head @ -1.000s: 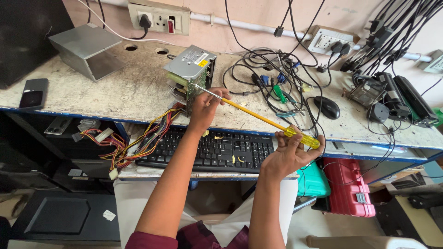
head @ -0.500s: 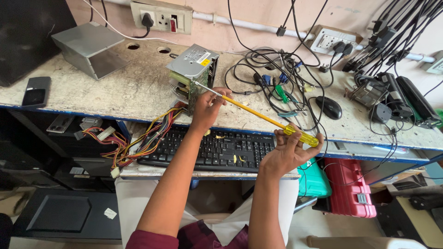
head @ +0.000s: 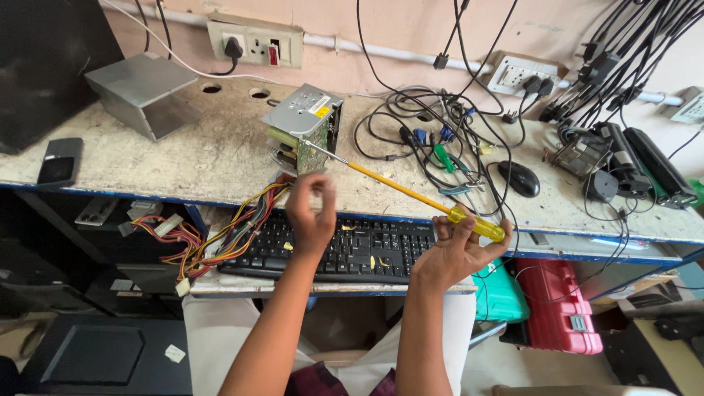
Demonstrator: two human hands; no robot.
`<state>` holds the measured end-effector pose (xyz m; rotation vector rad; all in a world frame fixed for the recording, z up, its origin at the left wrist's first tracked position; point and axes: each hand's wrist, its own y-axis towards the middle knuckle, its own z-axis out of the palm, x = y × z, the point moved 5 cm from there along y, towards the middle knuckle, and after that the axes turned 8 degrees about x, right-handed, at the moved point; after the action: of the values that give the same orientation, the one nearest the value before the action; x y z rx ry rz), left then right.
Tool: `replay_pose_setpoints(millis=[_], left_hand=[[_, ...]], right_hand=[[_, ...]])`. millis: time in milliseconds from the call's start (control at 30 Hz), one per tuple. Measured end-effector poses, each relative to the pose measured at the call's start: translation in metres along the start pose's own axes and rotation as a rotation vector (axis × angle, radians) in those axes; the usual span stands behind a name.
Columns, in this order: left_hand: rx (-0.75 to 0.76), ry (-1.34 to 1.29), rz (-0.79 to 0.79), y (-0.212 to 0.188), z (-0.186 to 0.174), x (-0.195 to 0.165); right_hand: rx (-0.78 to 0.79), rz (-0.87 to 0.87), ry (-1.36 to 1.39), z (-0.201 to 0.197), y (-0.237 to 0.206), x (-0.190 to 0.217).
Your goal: The person uses a screwdriver to remove screws from a power supply unit, then uses pliers to detach a component. The unit is opened and internal parts are handled.
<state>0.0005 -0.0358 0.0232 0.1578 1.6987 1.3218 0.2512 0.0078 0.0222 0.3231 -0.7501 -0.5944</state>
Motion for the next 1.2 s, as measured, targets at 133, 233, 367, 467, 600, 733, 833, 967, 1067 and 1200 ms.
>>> replay_pose_setpoints(millis=[133, 233, 367, 467, 600, 733, 833, 967, 1067, 1200], left_hand=[[-0.215, 0.317, 0.068, 0.015, -0.038, -0.012], [-0.133, 0.541, 0.096, 0.043, -0.045, -0.012], [-0.145, 0.479, 0.131, 0.046, -0.047, -0.012], [-0.156, 0.440, 0.117, 0.038, -0.041, -0.006], [-0.164, 0.414, 0.121, 0.033, -0.033, 0.005], [-0.139, 0.461, 0.145, 0.032, -0.029, 0.012], [-0.100, 0.450, 0.161, 0.031, -0.028, 0.015], [-0.034, 0.469, 0.169, 0.028, -0.028, 0.015], [-0.005, 0.461, 0.182, 0.027, -0.028, 0.012], [0.005, 0.476, 0.196, 0.029, -0.026, 0.008]], right_hand=[[0.002, -0.034, -0.034, 0.002, -0.003, 0.004], [0.002, -0.039, -0.037, 0.005, -0.004, 0.007], [0.009, -0.003, -0.037, 0.010, -0.006, 0.010], [0.051, 0.001, 0.029, 0.011, -0.006, 0.013], [0.103, -0.017, 0.019, 0.007, -0.003, 0.014], [0.124, -0.181, -0.308, 0.002, -0.001, 0.023], [0.025, -0.158, -0.258, -0.004, 0.002, 0.024], [0.057, -0.095, -0.030, -0.006, 0.009, 0.028], [0.081, -0.099, 0.007, -0.007, 0.011, 0.031], [0.100, -0.132, 0.089, -0.015, 0.016, 0.030]])
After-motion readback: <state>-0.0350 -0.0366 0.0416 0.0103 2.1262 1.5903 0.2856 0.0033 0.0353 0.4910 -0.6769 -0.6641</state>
